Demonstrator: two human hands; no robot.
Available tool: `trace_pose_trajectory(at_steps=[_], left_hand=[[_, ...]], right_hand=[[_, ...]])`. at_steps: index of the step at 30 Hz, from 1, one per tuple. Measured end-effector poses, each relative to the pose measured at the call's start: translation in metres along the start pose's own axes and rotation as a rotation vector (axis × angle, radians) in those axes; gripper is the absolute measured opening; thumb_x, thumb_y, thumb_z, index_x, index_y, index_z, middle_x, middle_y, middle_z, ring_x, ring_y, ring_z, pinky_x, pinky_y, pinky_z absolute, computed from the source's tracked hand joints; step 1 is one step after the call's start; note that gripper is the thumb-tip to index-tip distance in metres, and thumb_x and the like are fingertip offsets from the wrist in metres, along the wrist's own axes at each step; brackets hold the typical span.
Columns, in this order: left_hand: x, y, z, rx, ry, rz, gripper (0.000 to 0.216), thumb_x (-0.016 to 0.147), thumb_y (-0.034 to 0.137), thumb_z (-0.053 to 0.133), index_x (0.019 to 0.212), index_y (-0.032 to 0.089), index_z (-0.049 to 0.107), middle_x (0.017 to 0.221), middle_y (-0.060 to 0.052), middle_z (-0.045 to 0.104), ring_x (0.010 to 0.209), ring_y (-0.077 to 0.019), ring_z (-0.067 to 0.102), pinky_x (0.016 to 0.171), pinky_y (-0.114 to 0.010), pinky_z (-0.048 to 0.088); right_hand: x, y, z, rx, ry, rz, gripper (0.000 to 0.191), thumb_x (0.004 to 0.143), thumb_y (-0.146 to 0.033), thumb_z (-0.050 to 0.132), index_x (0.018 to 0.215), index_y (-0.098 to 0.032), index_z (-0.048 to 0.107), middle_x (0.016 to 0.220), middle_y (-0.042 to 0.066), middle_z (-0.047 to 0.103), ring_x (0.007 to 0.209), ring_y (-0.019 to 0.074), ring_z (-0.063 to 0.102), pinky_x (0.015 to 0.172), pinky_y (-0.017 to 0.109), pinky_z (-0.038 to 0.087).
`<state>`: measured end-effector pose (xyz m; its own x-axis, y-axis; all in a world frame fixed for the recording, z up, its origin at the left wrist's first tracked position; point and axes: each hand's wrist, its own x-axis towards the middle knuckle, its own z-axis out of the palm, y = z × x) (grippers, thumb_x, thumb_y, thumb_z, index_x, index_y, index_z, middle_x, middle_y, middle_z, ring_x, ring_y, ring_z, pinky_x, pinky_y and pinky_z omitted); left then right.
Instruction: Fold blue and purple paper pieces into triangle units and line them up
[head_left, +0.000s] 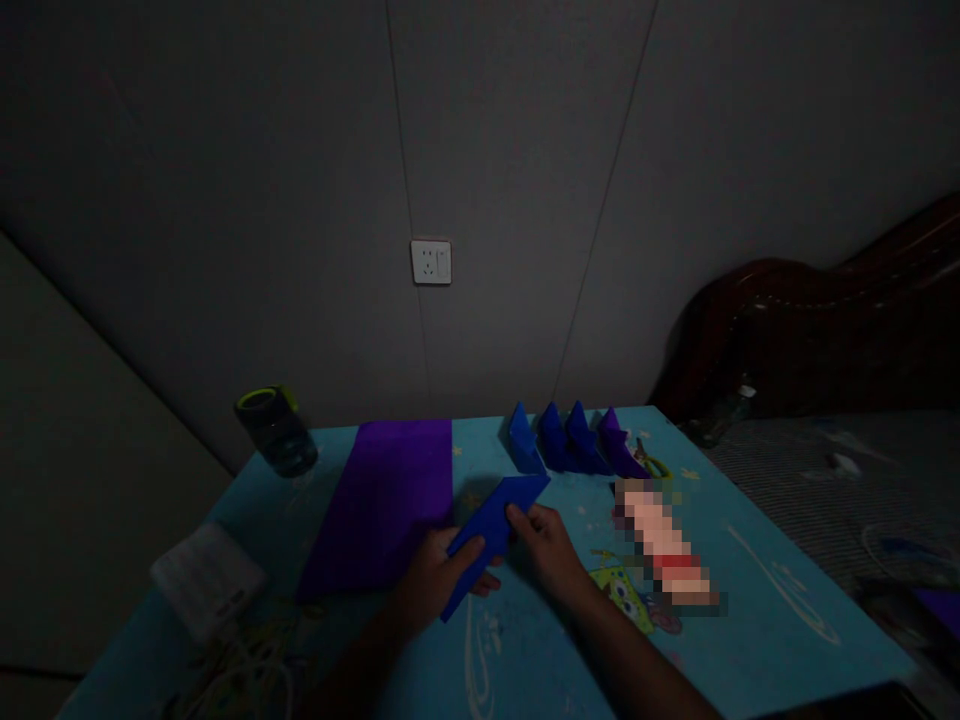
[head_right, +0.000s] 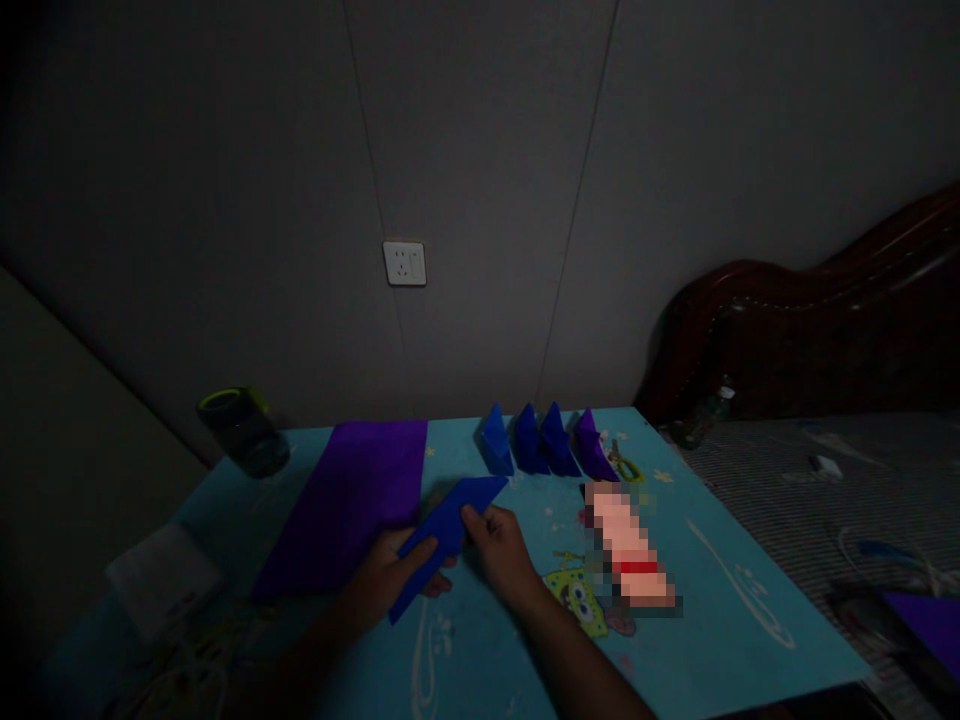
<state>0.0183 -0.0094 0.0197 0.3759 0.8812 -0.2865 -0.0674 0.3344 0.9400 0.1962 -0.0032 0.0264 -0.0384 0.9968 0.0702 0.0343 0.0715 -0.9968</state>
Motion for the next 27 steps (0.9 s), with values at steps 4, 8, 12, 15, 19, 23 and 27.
trace_pose_trajectory(at_steps=[4, 8, 12, 15, 19, 23, 27], left_hand=[[-0.003, 0.003, 0.004, 0.030, -0.032, 0.026, 0.062, 0.073, 0.060, 0.069, 0.103, 0.006, 0.068, 0.087, -0.017, 0.076, 0.069, -0.0245, 0.074, 0.063, -0.032, 0.057], [-0.005, 0.002, 0.004, 0.071, -0.022, 0.008, 0.062, 0.077, 0.061, 0.064, 0.105, 0.006, 0.067, 0.081, -0.016, 0.076, 0.065, -0.0234, 0.073, 0.060, -0.033, 0.057], [-0.003, -0.003, 0.002, 0.088, -0.047, -0.030, 0.058, 0.077, 0.060, 0.065, 0.099, 0.006, 0.065, 0.081, -0.016, 0.076, 0.062, -0.0229, 0.073, 0.057, -0.032, 0.056], [-0.004, -0.006, 0.004, 0.076, -0.096, -0.025, 0.055, 0.078, 0.058, 0.065, 0.100, 0.008, 0.065, 0.083, -0.016, 0.076, 0.064, -0.0227, 0.073, 0.058, -0.031, 0.056], [-0.006, -0.007, 0.007, 0.060, -0.115, -0.012, 0.057, 0.077, 0.060, 0.065, 0.100, 0.007, 0.065, 0.083, -0.016, 0.076, 0.064, -0.0225, 0.073, 0.057, -0.030, 0.056], [-0.007, -0.005, 0.008, 0.053, -0.117, -0.019, 0.060, 0.075, 0.063, 0.066, 0.098, 0.008, 0.065, 0.081, -0.016, 0.075, 0.062, -0.0228, 0.073, 0.055, -0.030, 0.055], [-0.006, -0.003, 0.009, 0.049, -0.101, -0.002, 0.061, 0.074, 0.065, 0.065, 0.094, 0.008, 0.066, 0.081, -0.016, 0.075, 0.060, -0.0219, 0.072, 0.053, -0.028, 0.053]], right_hand=[[-0.001, 0.001, 0.000, 0.085, 0.029, 0.030, 0.053, 0.077, -0.065, 0.063, 0.060, -0.015, 0.061, 0.056, 0.001, 0.060, 0.055, 0.0145, 0.052, 0.058, 0.027, 0.041], [0.002, 0.002, -0.002, 0.102, 0.028, 0.057, 0.052, 0.076, -0.063, 0.065, 0.058, -0.015, 0.060, 0.055, 0.001, 0.059, 0.054, 0.0137, 0.051, 0.056, 0.026, 0.039], [0.003, 0.004, -0.003, 0.193, 0.040, 0.090, 0.048, 0.073, -0.060, 0.071, 0.063, -0.014, 0.062, 0.060, 0.001, 0.062, 0.055, 0.0133, 0.052, 0.057, 0.026, 0.041], [0.002, 0.003, -0.004, 0.247, 0.056, 0.117, 0.045, 0.073, -0.057, 0.073, 0.064, -0.014, 0.063, 0.061, 0.002, 0.064, 0.055, 0.0135, 0.053, 0.057, 0.026, 0.042], [0.001, -0.001, -0.003, 0.269, 0.062, 0.131, 0.045, 0.071, -0.056, 0.075, 0.064, -0.013, 0.065, 0.059, 0.002, 0.064, 0.053, 0.0131, 0.053, 0.056, 0.026, 0.042], [0.001, -0.003, -0.003, 0.265, 0.068, 0.147, 0.047, 0.069, -0.057, 0.076, 0.061, -0.013, 0.063, 0.058, 0.001, 0.063, 0.051, 0.0119, 0.050, 0.053, 0.025, 0.039], [0.002, 0.000, -0.002, 0.292, 0.050, 0.166, 0.047, 0.070, -0.059, 0.075, 0.064, -0.014, 0.063, 0.058, 0.000, 0.062, 0.051, 0.0119, 0.049, 0.054, 0.025, 0.039]])
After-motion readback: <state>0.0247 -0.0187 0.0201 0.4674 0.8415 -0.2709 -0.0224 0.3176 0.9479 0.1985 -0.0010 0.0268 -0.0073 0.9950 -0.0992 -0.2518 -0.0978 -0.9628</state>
